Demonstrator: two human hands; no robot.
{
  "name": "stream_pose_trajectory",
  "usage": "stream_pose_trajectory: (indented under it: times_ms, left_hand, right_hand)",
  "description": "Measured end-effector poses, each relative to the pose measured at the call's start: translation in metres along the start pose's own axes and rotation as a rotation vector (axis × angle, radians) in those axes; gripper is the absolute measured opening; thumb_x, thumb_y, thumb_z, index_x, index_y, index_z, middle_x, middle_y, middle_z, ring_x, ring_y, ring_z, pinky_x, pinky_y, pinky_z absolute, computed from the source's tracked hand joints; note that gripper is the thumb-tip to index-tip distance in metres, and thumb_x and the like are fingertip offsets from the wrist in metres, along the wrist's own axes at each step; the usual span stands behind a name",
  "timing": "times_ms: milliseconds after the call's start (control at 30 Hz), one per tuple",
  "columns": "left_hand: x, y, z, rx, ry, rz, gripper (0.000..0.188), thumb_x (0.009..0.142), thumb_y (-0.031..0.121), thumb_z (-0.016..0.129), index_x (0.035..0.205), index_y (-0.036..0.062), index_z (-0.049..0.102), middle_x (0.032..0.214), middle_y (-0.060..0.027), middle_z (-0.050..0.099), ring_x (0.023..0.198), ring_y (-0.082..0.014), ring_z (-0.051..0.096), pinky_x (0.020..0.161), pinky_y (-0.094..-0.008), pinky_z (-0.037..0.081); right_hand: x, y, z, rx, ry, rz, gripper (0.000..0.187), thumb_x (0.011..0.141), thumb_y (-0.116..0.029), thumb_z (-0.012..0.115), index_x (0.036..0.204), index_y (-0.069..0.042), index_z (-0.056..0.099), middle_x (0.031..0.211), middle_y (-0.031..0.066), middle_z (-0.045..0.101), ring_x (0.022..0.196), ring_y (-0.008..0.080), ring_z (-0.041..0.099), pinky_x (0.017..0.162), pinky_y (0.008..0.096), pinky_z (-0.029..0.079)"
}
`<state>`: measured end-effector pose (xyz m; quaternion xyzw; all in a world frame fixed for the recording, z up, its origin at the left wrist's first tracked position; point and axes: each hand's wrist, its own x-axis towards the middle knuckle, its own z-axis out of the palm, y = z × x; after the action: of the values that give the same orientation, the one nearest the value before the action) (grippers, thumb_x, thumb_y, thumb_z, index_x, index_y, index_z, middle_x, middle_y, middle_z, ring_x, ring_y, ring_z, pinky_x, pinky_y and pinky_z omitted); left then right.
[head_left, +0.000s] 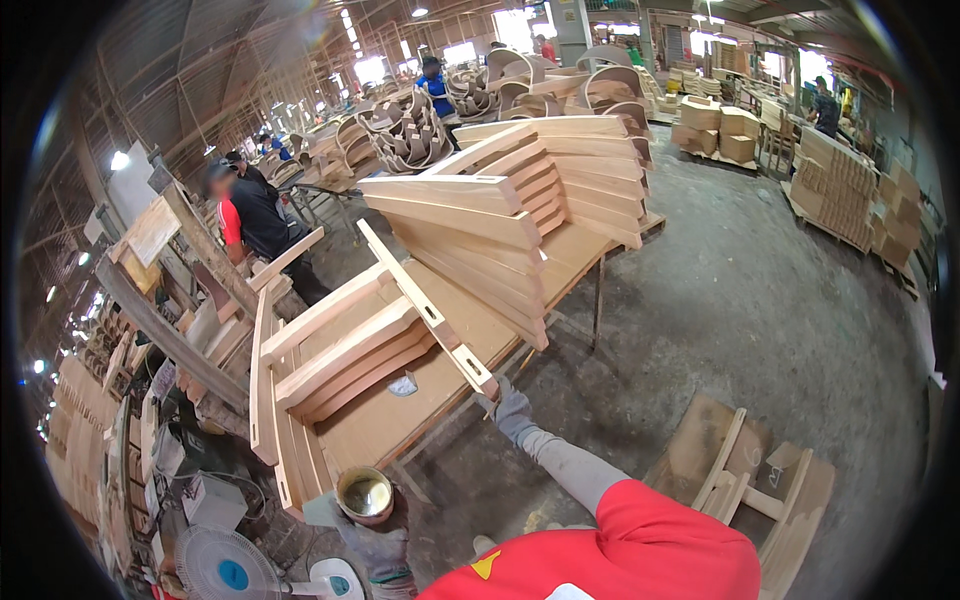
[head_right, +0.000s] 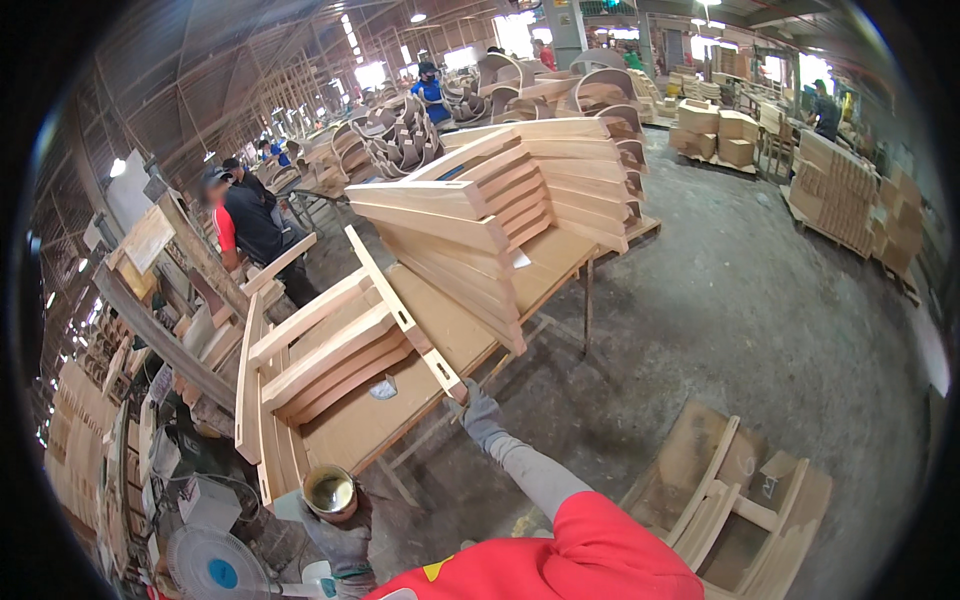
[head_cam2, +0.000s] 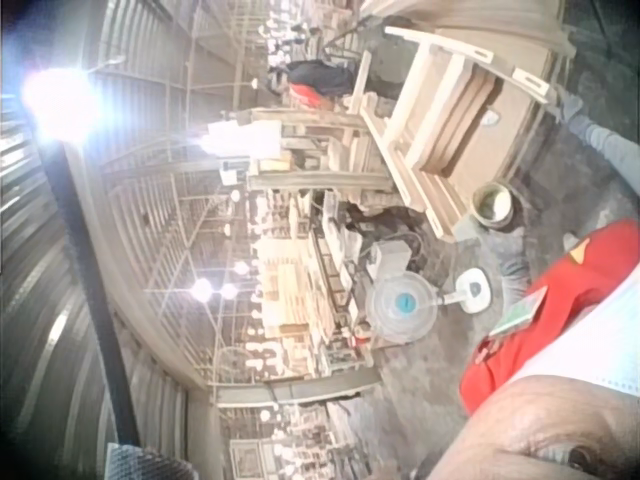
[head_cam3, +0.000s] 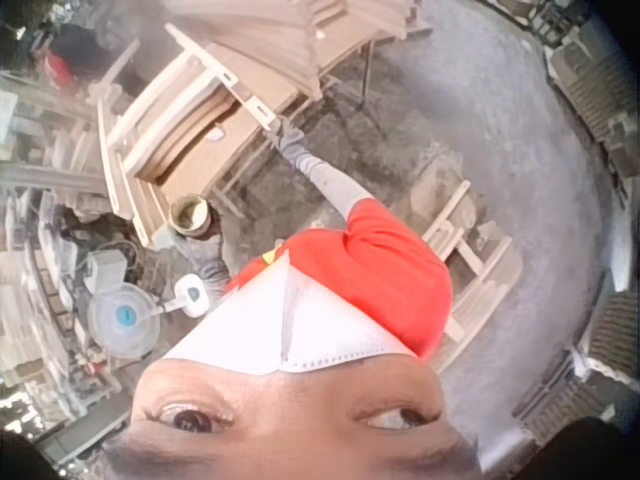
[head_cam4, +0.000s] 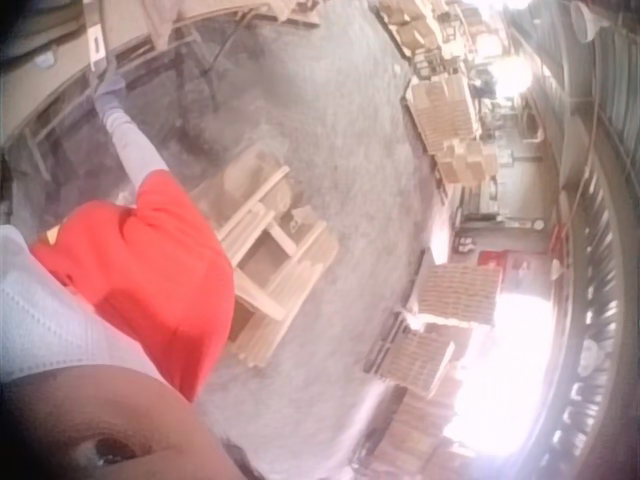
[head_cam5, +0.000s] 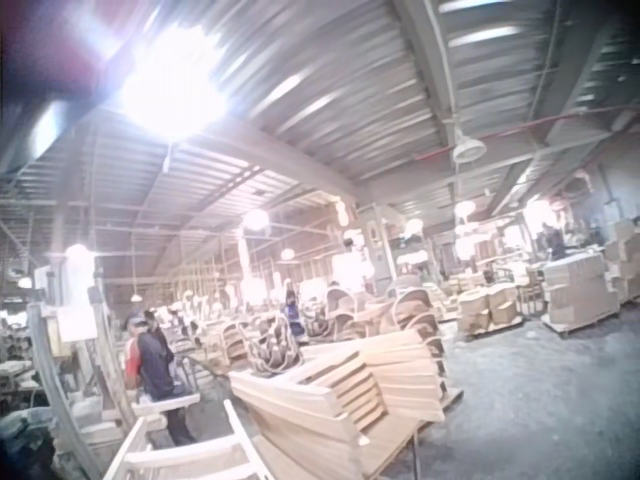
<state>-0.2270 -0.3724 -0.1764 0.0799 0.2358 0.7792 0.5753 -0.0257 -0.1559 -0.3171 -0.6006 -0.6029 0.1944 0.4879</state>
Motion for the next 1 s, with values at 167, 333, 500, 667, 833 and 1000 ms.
stream_pose_trajectory:
  times_ms: [167, 333, 500, 667, 833, 1000]
  left_hand:
    - [-0.001, 0.001, -0.005, -0.012, 0.012, 0.005, 0.045, 0.087, 0.047, 0.051, 0.119, 0.0158, 0.053, 0.116, -0.0062, 0.057, 0.103, -0.0260, 0.055, 0.092, -0.0444, 0.043]
    - [0.003, 0.002, -0.001, -0.042, 0.052, 0.005, 0.045, 0.088, 0.049, 0.047, 0.119, 0.0167, 0.053, 0.115, -0.0065, 0.056, 0.104, -0.0267, 0.053, 0.090, -0.0460, 0.044]
    - [-0.003, 0.000, 0.004, -0.013, 0.030, -0.001, 0.046, 0.087, 0.048, 0.050, 0.120, 0.0167, 0.053, 0.117, -0.0057, 0.056, 0.105, -0.0262, 0.054, 0.092, -0.0455, 0.043]
    - [-0.002, 0.003, -0.004, -0.022, 0.045, -0.031, 0.047, 0.087, 0.048, 0.051, 0.121, 0.0167, 0.053, 0.118, -0.0059, 0.056, 0.105, -0.0265, 0.054, 0.093, -0.0459, 0.042]
    - [0.000, 0.004, -0.008, -0.008, -0.015, -0.044, 0.047, 0.087, 0.048, 0.051, 0.121, 0.0163, 0.052, 0.117, -0.0071, 0.056, 0.105, -0.0281, 0.054, 0.093, -0.0459, 0.042]
    - [-0.004, 0.004, -0.010, -0.050, 0.037, -0.036, 0.048, 0.087, 0.049, 0.050, 0.123, 0.0164, 0.051, 0.118, -0.0080, 0.055, 0.106, -0.0289, 0.054, 0.092, -0.0464, 0.042]
  right_hand:
    - [-0.003, 0.000, 0.002, -0.009, -0.100, 0.077, 0.069, 0.073, -0.052, 0.071, 0.121, -0.008, 0.048, 0.097, 0.0207, 0.064, 0.088, 0.0403, 0.062, 0.073, 0.0450, 0.050]
    - [0.000, 0.011, 0.008, -0.092, -0.058, 0.021, 0.070, 0.077, -0.058, 0.062, 0.127, -0.014, 0.042, 0.091, 0.0217, 0.064, 0.078, 0.0396, 0.063, 0.067, 0.0460, 0.049]
    - [0.000, 0.014, 0.012, -0.082, -0.071, 0.020, 0.072, 0.077, -0.060, 0.061, 0.129, -0.014, 0.040, 0.083, 0.0211, 0.065, 0.073, 0.0396, 0.063, 0.063, 0.0460, 0.049]
    - [-0.001, 0.009, 0.013, -0.076, -0.119, 0.080, 0.071, 0.075, -0.054, 0.067, 0.125, -0.010, 0.044, 0.093, 0.0216, 0.064, 0.083, 0.0402, 0.062, 0.070, 0.0449, 0.049]
    - [0.002, 0.011, 0.008, -0.060, -0.103, 0.066, 0.072, 0.074, -0.049, 0.071, 0.126, -0.007, 0.045, 0.098, 0.0212, 0.063, 0.086, 0.0396, 0.061, 0.074, 0.0442, 0.049]
    - [-0.001, 0.003, 0.008, -0.078, -0.118, 0.104, 0.076, 0.072, -0.050, 0.073, 0.126, -0.006, 0.045, 0.097, 0.0194, 0.064, 0.084, 0.0364, 0.062, 0.073, 0.0419, 0.049]
